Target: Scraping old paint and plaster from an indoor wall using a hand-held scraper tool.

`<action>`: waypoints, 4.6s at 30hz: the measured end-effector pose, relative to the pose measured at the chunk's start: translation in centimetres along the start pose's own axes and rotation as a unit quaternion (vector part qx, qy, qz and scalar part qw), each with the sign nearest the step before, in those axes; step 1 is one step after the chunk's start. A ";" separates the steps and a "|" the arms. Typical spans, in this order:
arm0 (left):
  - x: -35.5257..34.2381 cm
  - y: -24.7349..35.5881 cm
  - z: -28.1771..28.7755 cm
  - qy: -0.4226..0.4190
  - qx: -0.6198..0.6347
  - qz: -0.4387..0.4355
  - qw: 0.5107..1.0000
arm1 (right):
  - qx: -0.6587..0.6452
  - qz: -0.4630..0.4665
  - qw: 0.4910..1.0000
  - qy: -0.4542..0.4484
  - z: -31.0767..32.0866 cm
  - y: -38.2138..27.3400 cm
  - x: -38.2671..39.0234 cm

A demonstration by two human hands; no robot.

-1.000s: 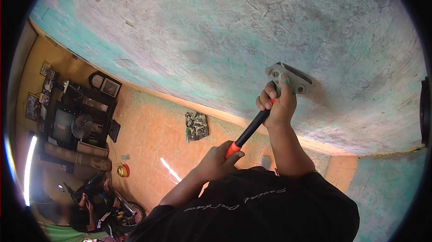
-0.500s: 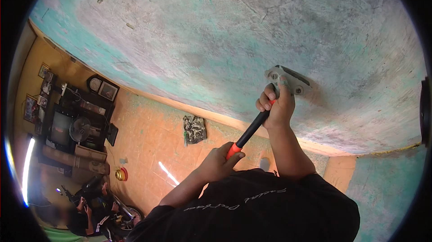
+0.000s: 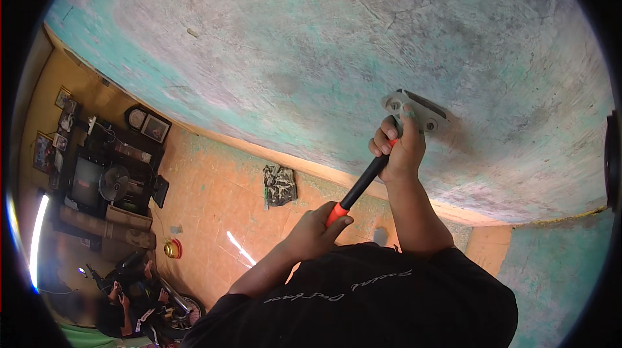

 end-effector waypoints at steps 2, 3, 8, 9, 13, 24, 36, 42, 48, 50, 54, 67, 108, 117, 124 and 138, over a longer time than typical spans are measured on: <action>-0.4 -0.1 0.2 0.001 0.000 -0.009 1.000 | -0.014 -0.005 1.000 -0.018 0.3 0.1 0.0; -0.5 -0.2 0.2 0.002 -0.002 -0.020 1.000 | -0.013 -0.006 1.000 -0.017 0.1 0.1 0.0; -0.1 0.2 0.1 -0.005 0.003 -0.002 1.000 | -0.015 -0.005 1.000 -0.006 0.5 0.0 0.2; -0.4 0.2 0.1 -0.004 0.004 -0.004 1.000 | -0.015 -0.004 1.000 -0.008 0.2 0.0 -0.1; -0.5 -0.1 0.1 -0.014 -0.005 -0.011 1.000 | -0.015 0.001 1.000 -0.007 0.3 0.0 0.1; -0.3 -0.5 -0.6 0.022 0.014 -0.050 0.998 | -0.002 -0.007 1.000 -0.014 -0.1 -0.2 -0.2; -0.7 -0.3 0.3 -0.003 -0.012 -0.055 0.998 | -0.001 0.011 1.000 -0.006 -0.4 -0.3 0.4; -0.8 0.1 0.1 0.008 -0.008 -0.071 0.997 | -0.006 0.001 1.000 -0.013 -0.3 -0.3 0.1; -0.9 -0.3 0.2 0.004 0.007 -0.070 0.997 | -0.005 0.000 1.000 -0.018 -0.9 -0.5 0.0; -0.7 -0.2 0.2 0.000 0.011 -0.076 0.997 | 0.027 0.020 0.999 -0.019 -1.4 -0.7 0.2; -0.5 -0.2 0.5 -0.016 0.019 -0.038 0.999 | 0.030 0.024 0.999 -0.021 -1.8 -0.8 0.6; -0.7 0.1 0.8 -0.017 0.033 -0.057 0.998 | 0.033 0.020 0.999 -0.016 -2.3 -0.8 0.5; -0.1 0.2 4.1 -0.100 0.142 0.021 0.985 | 0.054 0.007 0.998 -0.029 -5.3 0.6 0.5; -0.1 0.8 4.2 -0.116 0.161 0.011 0.980 | 0.049 0.006 0.998 -0.038 -5.5 0.1 0.8; -0.4 0.2 4.4 -0.136 0.182 -0.002 0.974 | 0.049 0.006 0.998 -0.034 -5.6 0.1 1.2; -1.5 0.2 4.9 -0.104 0.146 -0.115 0.977 | 0.045 0.026 0.996 -0.072 -6.3 -0.9 1.0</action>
Point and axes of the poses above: each hand's wrist, its own x-axis away from the middle knuckle, its own z-axis out of the back of the hand, y = z × x, the point moved 1 cm from there along -x, towards the middle knuckle, and after that the axes turned 9 degrees about y, right-handed, at the moved point
